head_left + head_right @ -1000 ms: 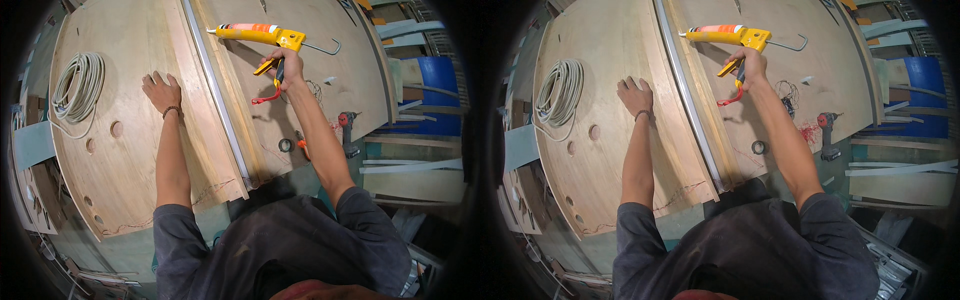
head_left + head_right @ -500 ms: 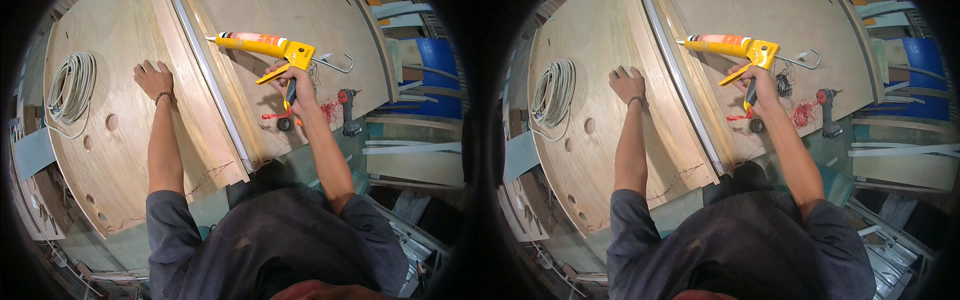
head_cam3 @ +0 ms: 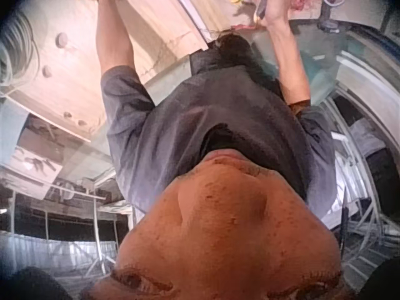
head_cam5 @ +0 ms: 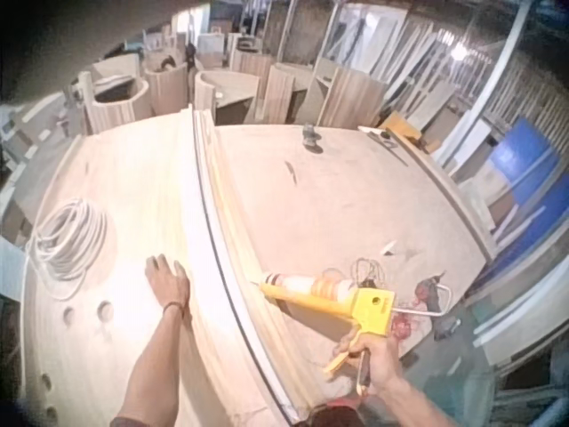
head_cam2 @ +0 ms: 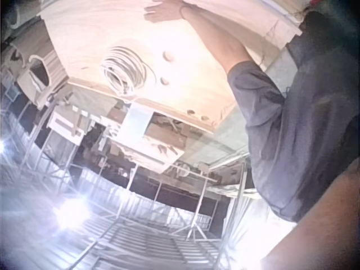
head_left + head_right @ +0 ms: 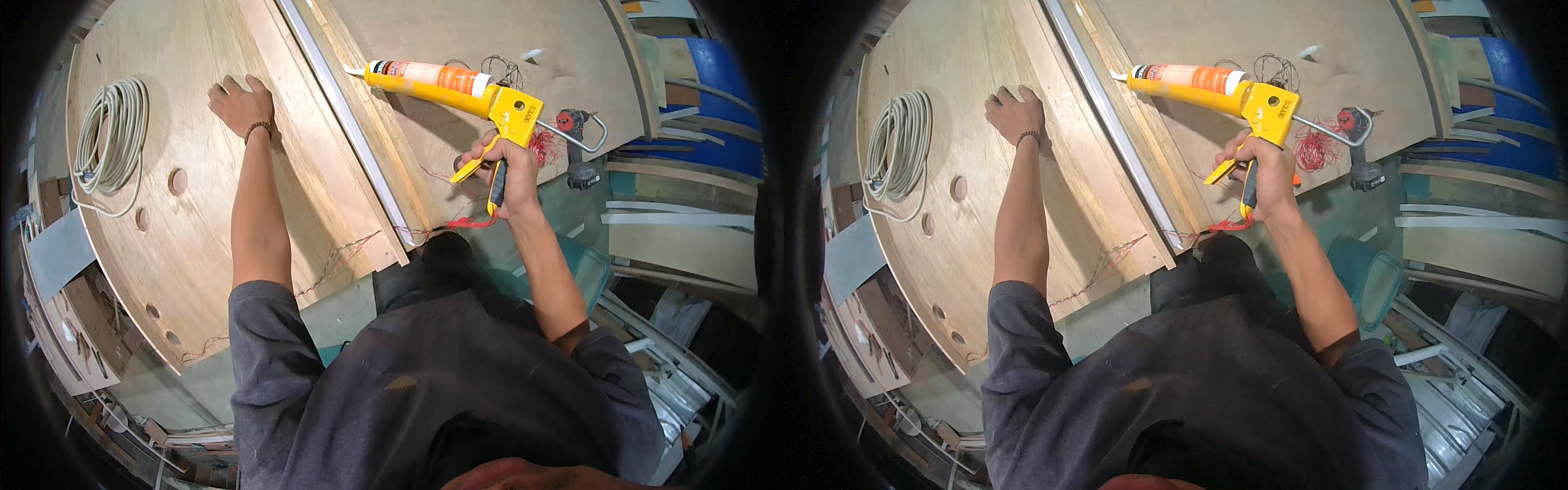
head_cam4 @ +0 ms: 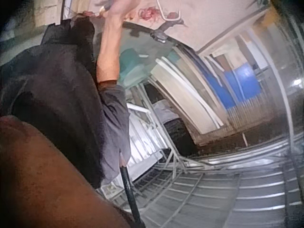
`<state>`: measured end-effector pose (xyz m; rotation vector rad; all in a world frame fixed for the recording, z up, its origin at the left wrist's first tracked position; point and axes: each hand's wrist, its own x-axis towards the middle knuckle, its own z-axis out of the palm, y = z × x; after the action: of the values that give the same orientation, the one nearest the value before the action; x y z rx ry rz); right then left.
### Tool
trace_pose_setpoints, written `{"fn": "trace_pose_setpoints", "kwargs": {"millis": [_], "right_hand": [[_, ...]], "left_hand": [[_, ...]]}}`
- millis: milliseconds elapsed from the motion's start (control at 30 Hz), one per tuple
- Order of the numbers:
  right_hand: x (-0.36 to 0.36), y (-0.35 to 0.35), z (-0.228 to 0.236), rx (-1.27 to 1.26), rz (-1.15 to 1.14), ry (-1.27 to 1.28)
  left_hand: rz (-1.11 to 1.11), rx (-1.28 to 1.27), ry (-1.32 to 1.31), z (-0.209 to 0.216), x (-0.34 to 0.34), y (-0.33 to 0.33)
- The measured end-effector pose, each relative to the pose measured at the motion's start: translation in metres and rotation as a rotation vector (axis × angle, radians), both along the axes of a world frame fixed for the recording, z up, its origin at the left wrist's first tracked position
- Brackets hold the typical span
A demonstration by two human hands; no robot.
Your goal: The person connects wires, retrieves a coil of LED strip lighting, applies adhesive from a tube to a wooden furniture component, and presses the light strip into place along the prepared surface.
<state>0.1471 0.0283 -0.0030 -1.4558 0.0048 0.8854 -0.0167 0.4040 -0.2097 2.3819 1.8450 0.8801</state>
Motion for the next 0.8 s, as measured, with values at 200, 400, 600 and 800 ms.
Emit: {"fn": "trace_pose_setpoints", "kwargs": {"millis": [200,400,600,800], "right_hand": [[-0.014,-0.031,0.003,-0.044,-0.051,0.034],[-0.041,-0.075,0.007,-0.008,-0.058,0.096],[-0.064,-0.127,0.008,0.073,-0.069,0.136],[-0.079,-0.182,-0.003,0.147,-0.094,0.153]], "left_hand": [[-0.008,0.065,0.017,-0.006,-0.002,0.002],[-0.006,0.068,-0.009,-0.007,-0.002,0.004],[-0.010,0.010,0.015,-0.013,-0.004,0.006],[-0.050,0.012,-0.003,-0.015,-0.006,0.007]]}}
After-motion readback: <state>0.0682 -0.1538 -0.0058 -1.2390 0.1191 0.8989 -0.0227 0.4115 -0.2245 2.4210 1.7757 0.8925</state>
